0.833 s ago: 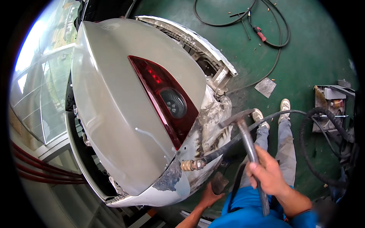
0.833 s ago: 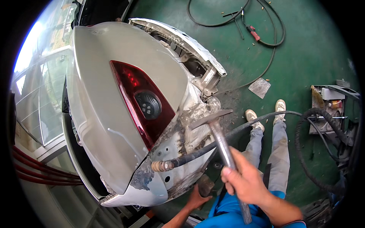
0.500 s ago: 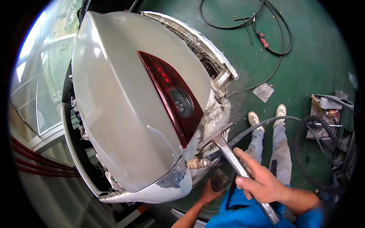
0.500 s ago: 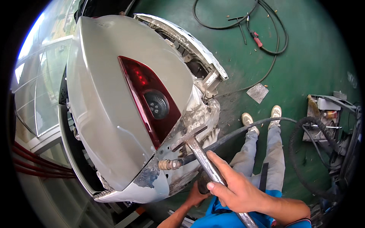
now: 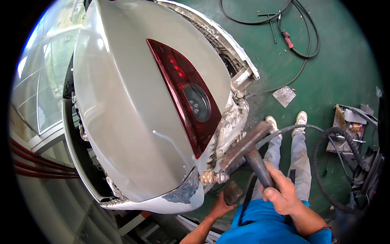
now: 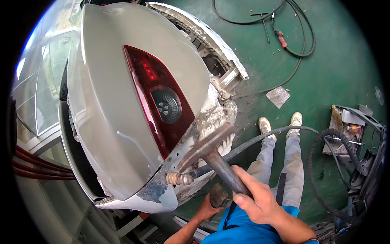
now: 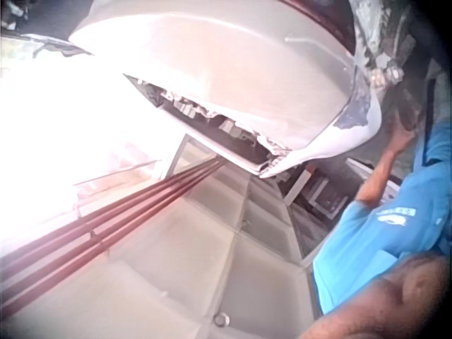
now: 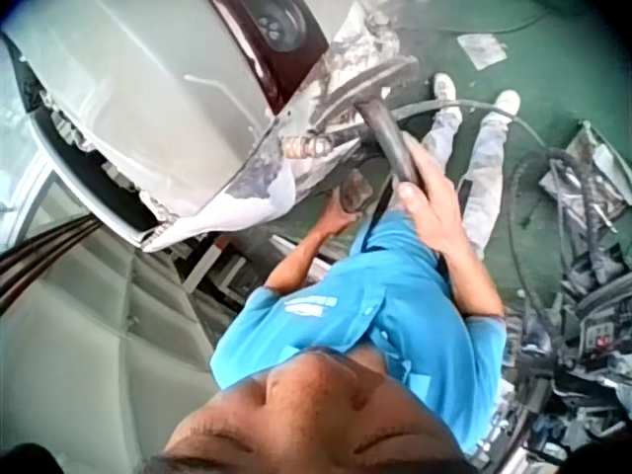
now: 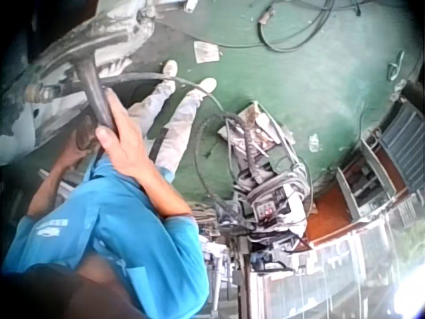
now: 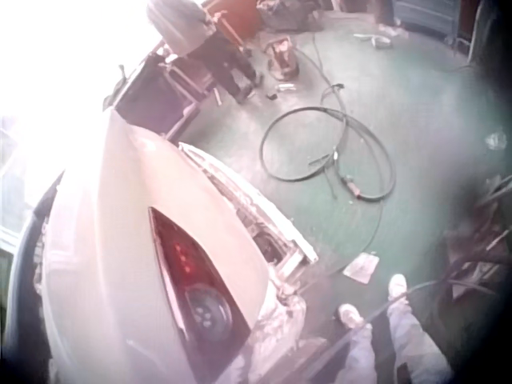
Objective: The person uses a hammer and a wooden block to repeatedly tap and shape the rear quarter panel and trunk lid of a white car. They frequently pause to feel the surface with their hand, checking for smoothness and alignment while working in a workshop environment.
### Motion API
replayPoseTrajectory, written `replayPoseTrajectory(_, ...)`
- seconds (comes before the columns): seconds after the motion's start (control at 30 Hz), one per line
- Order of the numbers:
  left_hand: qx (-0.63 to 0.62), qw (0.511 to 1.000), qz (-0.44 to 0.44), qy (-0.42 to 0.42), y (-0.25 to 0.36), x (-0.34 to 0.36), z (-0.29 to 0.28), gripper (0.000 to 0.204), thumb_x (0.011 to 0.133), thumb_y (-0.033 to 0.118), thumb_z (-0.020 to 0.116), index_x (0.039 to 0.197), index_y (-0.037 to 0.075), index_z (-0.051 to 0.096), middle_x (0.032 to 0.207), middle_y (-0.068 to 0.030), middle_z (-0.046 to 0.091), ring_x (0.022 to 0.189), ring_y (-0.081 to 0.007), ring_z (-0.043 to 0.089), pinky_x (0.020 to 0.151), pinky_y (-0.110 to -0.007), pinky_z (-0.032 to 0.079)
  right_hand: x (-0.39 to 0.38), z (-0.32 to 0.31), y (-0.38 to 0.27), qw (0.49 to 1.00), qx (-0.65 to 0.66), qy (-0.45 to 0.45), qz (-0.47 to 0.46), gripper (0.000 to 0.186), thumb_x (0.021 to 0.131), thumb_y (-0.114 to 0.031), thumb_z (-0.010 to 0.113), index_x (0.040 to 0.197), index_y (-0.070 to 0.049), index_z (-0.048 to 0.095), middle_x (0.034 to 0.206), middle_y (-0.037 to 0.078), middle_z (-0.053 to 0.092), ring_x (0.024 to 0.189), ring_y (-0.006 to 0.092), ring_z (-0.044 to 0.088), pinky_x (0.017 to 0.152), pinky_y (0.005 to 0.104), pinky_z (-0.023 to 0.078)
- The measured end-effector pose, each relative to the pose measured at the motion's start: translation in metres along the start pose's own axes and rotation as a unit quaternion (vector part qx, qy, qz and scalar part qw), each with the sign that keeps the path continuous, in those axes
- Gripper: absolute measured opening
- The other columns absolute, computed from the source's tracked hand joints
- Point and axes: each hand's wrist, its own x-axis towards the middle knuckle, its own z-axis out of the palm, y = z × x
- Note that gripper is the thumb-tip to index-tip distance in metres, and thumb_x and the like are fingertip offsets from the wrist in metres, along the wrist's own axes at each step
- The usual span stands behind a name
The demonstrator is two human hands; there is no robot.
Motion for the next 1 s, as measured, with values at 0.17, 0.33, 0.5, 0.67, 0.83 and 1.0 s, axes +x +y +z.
replayPoseTrajectory(0.17,-0.017,1.0,-0.017,-0.019,0.026,0.0,-0.006,0.099,0.071,0.03,0.089,0.15,-0.001,0.037,0.146,-0.0254,0.052,0.138,-0.0366,0.051,0.113,-0.044,0.041,-0.002,0.012,0.004,0.986,0.097,-0.058,0.12,0.067,0.101,-0.016,0.06,0.157,0.004,0.028,0.094,0.013,0.065,0.075,0.0194,0.066,0.071,0.0321,0.053)
replayPoseTrajectory(0.33,-0.081,0.994,-0.041,-0.06,-0.009,0.012,-0.004,0.091,0.071,0.029,0.089,0.145,-0.001,0.044,0.142,-0.0209,0.056,0.135,-0.0322,0.053,0.112,-0.043,0.041,-0.002,0.034,0.02,0.993,0.089,-0.065,0.044,0.069,0.101,-0.016,0.061,0.158,0.004,0.027,0.096,0.015,0.067,0.074,0.0234,0.067,0.07,0.0336,0.055)
replayPoseTrajectory(0.5,-0.063,0.996,-0.029,-0.059,0.008,0.013,-0.006,0.093,0.072,0.03,0.089,0.146,-0.001,0.042,0.142,-0.021,0.055,0.135,-0.0324,0.053,0.112,-0.043,0.042,0.002,0.043,0.031,0.997,0.065,-0.043,-0.027,0.072,0.1,-0.009,0.06,0.16,0.003,0.023,0.09,0.007,0.065,0.063,0.0119,0.06,0.06,0.0287,0.052)
replayPoseTrajectory(0.67,-0.056,0.996,-0.022,-0.059,0.01,0.015,-0.007,0.094,0.072,0.031,0.089,0.146,-0.001,0.041,0.143,-0.0212,0.054,0.135,-0.0326,0.052,0.112,-0.043,0.042,0.01,0.039,0.024,0.997,0.037,-0.038,-0.052,0.069,0.098,-0.013,0.065,0.155,0.007,0.031,0.111,0.021,0.065,0.083,0.028,0.069,0.076,0.0347,0.054)
replayPoseTrajectory(0.83,-0.053,0.997,-0.017,-0.054,0.001,0.019,-0.003,0.096,0.072,0.033,0.089,0.146,-0.001,0.039,0.143,-0.0213,0.053,0.135,-0.0328,0.052,0.112,-0.043,0.042,0.012,0.034,0.023,0.998,0.023,-0.03,-0.058,0.068,0.098,-0.014,0.066,0.153,0.009,0.034,0.118,0.028,0.067,0.095,0.036,0.073,0.084,0.037,0.056)
replayPoseTrajectory(1.0,-0.047,0.998,0.012,-0.046,0.005,0.021,-0.001,0.094,0.074,0.034,0.088,0.146,-0.001,0.039,0.142,-0.0212,0.053,0.135,-0.0327,0.052,0.111,-0.043,0.042,0.003,0.037,0.032,0.994,0.094,0.055,-0.009,0.07,0.099,-0.012,0.064,0.155,0.009,0.029,0.09,0.013,0.067,0.069,0.016,0.063,0.065,0.0302,0.052)
